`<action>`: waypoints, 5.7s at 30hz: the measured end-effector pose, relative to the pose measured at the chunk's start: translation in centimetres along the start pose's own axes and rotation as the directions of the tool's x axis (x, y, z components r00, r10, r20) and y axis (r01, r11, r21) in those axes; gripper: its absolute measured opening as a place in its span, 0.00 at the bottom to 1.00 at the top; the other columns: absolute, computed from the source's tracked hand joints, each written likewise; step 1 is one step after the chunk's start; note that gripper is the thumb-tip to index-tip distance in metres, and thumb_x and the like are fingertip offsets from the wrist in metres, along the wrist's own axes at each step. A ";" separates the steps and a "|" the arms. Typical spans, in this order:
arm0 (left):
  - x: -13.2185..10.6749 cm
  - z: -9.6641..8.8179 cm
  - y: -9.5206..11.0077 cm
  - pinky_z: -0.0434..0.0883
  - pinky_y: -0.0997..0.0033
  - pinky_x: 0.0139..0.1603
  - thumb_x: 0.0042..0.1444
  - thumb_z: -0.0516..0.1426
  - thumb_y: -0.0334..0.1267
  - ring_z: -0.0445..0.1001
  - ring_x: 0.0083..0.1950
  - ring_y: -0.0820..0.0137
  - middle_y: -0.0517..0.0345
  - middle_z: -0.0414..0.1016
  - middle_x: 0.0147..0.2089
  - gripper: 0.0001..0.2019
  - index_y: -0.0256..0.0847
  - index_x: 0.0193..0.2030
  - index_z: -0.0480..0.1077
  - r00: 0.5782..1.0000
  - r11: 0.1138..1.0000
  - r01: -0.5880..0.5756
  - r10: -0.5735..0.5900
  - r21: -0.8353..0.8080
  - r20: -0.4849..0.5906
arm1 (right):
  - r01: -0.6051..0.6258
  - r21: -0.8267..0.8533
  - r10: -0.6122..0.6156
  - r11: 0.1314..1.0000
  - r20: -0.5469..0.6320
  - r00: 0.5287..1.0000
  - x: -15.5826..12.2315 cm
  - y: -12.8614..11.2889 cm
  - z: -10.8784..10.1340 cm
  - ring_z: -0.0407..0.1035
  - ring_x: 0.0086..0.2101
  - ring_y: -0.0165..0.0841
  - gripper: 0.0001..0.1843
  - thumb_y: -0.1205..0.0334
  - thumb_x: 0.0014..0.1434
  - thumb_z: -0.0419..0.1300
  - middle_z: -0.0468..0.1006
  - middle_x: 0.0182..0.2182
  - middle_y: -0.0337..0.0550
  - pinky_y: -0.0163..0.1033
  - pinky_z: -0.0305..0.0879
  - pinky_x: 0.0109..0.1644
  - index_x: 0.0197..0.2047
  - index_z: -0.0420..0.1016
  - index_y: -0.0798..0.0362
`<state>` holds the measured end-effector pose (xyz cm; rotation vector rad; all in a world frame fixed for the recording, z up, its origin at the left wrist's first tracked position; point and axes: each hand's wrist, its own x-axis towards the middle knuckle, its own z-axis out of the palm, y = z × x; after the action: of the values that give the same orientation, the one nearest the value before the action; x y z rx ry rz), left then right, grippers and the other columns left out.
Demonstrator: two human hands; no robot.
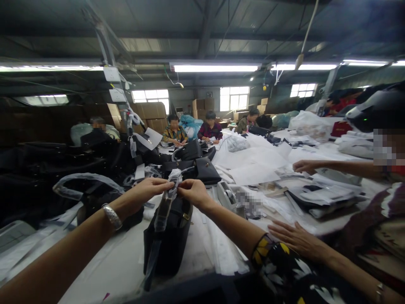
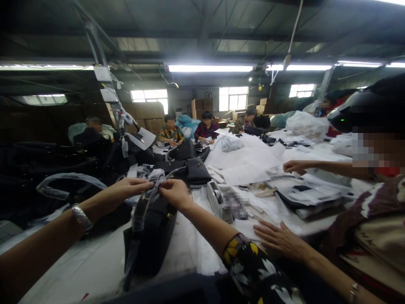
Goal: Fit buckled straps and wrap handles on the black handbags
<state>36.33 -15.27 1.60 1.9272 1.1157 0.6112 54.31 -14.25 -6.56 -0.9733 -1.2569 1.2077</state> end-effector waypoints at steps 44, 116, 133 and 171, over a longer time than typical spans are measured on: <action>-2.0 5.3 -3.4 0.71 0.73 0.43 0.49 0.68 0.41 0.78 0.41 0.67 0.56 0.79 0.37 0.16 0.36 0.41 0.75 0.922 0.800 -0.244 0.017 -0.548 -0.386 | -0.290 0.131 0.248 0.948 0.265 0.932 -1.3 -3.1 -1.4 0.71 0.28 0.26 0.19 0.51 0.48 0.74 0.80 0.28 0.42 0.30 0.67 0.34 0.35 0.82 0.59; -2.0 1.3 -2.2 0.73 0.79 0.29 0.39 0.72 0.43 0.77 0.31 0.74 0.64 0.80 0.39 0.30 0.45 0.50 0.69 0.864 0.838 -0.074 -0.217 -0.540 -0.455 | 0.099 -0.459 -0.235 0.883 -0.248 0.940 -2.3 2.5 -8.6 0.74 0.45 0.38 0.11 0.51 0.56 0.63 0.82 0.40 0.39 0.42 0.63 0.57 0.38 0.81 0.46; -1.5 3.0 -2.2 0.65 0.84 0.17 0.35 0.74 0.45 0.68 0.16 0.80 0.69 0.77 0.26 0.32 0.41 0.47 0.69 0.866 0.784 -0.070 -0.259 -0.617 -0.428 | -0.224 -0.135 0.107 0.965 -0.575 0.811 -6.3 7.0 -20.6 0.71 0.51 0.45 0.21 0.43 0.44 0.70 0.81 0.46 0.51 0.44 0.66 0.50 0.33 0.83 0.53; -2.4 4.6 -3.5 0.70 0.74 0.43 0.53 0.66 0.44 0.77 0.42 0.68 0.58 0.79 0.42 0.18 0.42 0.46 0.69 0.945 0.784 -0.248 0.065 -0.569 -0.322 | 0.099 -0.026 -0.099 0.995 0.015 0.995 -3.7 -1.7 0.7 0.64 0.19 0.26 0.22 0.45 0.49 0.70 0.76 0.20 0.40 0.32 0.59 0.25 0.23 0.77 0.58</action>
<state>36.79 -18.23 -3.89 1.3957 0.7855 1.2147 54.11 -18.19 -5.38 -0.9124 -1.3200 1.1251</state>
